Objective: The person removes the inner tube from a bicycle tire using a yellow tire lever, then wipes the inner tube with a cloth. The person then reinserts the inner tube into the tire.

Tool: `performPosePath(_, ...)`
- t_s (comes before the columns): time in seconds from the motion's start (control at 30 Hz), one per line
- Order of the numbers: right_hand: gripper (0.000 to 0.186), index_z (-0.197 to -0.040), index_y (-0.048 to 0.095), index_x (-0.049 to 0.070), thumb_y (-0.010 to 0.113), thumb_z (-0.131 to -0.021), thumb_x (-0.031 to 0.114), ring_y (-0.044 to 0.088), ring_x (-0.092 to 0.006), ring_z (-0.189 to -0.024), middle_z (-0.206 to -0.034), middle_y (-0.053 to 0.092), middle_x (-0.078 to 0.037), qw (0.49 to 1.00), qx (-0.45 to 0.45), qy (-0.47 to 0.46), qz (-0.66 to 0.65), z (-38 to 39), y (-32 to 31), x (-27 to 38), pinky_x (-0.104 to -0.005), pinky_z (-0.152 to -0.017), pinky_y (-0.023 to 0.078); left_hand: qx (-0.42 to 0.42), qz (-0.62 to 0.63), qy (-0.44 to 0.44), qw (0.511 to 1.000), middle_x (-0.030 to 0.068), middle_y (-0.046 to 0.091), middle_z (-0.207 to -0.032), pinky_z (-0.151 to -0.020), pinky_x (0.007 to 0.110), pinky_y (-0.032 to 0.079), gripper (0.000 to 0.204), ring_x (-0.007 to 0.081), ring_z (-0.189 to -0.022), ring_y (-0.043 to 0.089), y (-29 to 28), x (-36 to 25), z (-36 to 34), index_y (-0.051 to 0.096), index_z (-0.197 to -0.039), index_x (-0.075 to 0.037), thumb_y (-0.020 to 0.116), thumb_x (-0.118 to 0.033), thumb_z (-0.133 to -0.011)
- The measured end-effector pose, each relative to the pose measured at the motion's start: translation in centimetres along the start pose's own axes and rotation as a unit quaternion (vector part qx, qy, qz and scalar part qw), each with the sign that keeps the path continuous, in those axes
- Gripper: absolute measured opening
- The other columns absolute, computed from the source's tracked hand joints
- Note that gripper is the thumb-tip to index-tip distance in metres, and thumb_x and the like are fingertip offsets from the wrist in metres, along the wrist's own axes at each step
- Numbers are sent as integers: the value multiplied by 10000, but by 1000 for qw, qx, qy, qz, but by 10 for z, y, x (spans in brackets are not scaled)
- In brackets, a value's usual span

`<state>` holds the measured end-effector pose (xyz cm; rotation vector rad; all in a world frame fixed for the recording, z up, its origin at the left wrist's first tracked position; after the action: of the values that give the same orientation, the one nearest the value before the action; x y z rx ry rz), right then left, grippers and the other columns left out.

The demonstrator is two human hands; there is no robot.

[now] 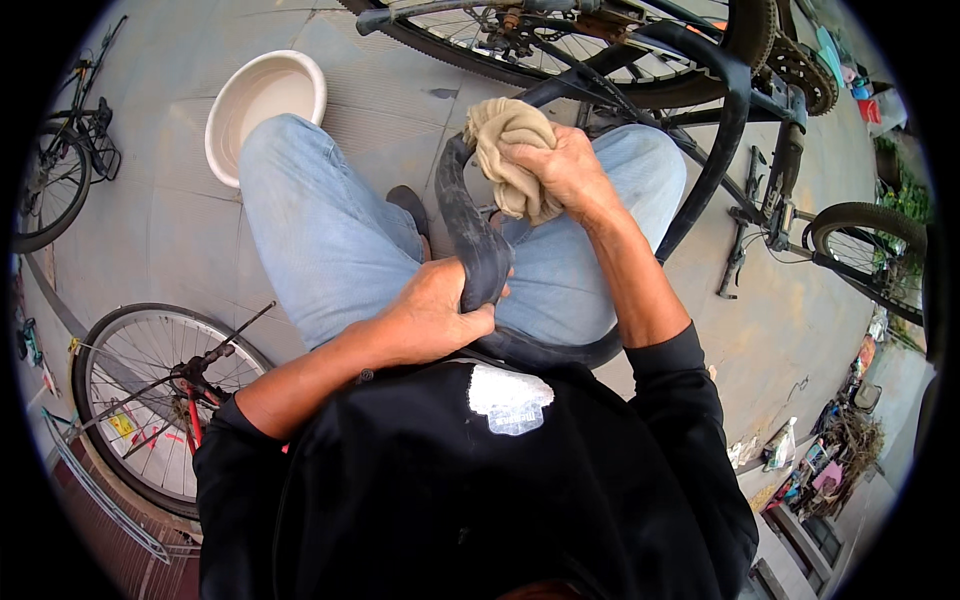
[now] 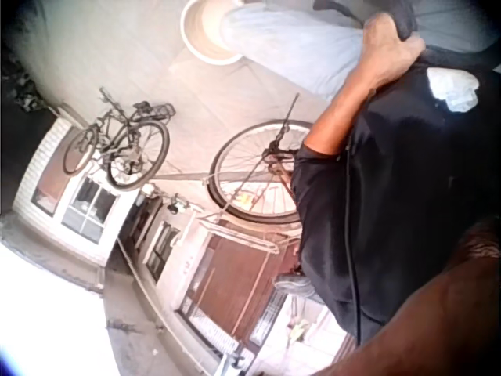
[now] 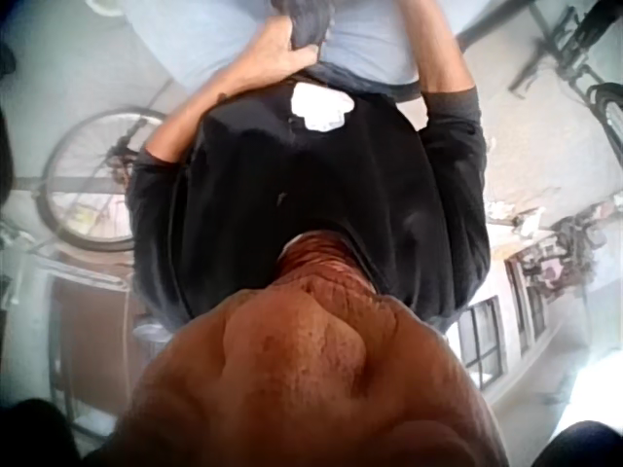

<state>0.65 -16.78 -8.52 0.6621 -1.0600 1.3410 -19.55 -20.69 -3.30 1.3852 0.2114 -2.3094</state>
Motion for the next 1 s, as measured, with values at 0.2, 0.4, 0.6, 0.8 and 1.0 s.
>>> performPosePath(0.2,430,-1275,531,-42,579,-977,264,658,-235,-1066,-1211,628,-153,885,115,149,-426,33,-14,-37,-361,-853,601,-37,-12,89,995,100,663,-1124,-968,345,488,416,188,-1093,620,-6,0,0,568,-1229,36,623,5,-818)
performPosePath(0.4,425,-1285,548,45,606,-969,323,683,-227,-965,-1136,664,-124,733,251,197,-600,51,65,-55,-360,-815,597,27,71,75,994,81,686,-1080,-924,326,502,378,164,-1014,639,-7,9,1,595,-1204,16,656,-65,-840)
performPosePath(0.6,403,-1239,568,-13,699,-888,134,673,-211,-998,-1098,674,-105,819,178,131,-530,46,79,-22,-349,-880,572,-42,195,-92,976,112,666,-1061,-894,326,515,540,191,-1014,635,-30,28,22,557,-1231,40,790,-234,-828)
performPosePath(0.8,322,-1149,665,8,741,-842,68,660,-133,-947,-1035,710,-61,910,196,75,-356,55,98,-9,-272,-845,531,-233,301,-114,918,180,613,-1166,-754,445,598,787,259,-964,678,-64,52,20,459,-1311,67,520,-626,-942)
performPosePath(1.0,426,-1154,640,14,783,-759,84,678,-168,-947,-1021,718,-87,976,80,-202,0,69,80,28,-299,-845,526,-287,340,-78,892,177,623,-1156,-723,412,594,627,242,-942,680,-68,49,13,494,-1278,59,626,-457,-947)
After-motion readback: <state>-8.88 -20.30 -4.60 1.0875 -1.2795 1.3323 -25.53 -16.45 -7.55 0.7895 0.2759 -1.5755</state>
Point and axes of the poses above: each hand's wrist, its own z-axis away from the middle knuckle, its own y-axis out of the palm, x = y × z, the point moved 5 cm from there along -z, towards the middle knuckle
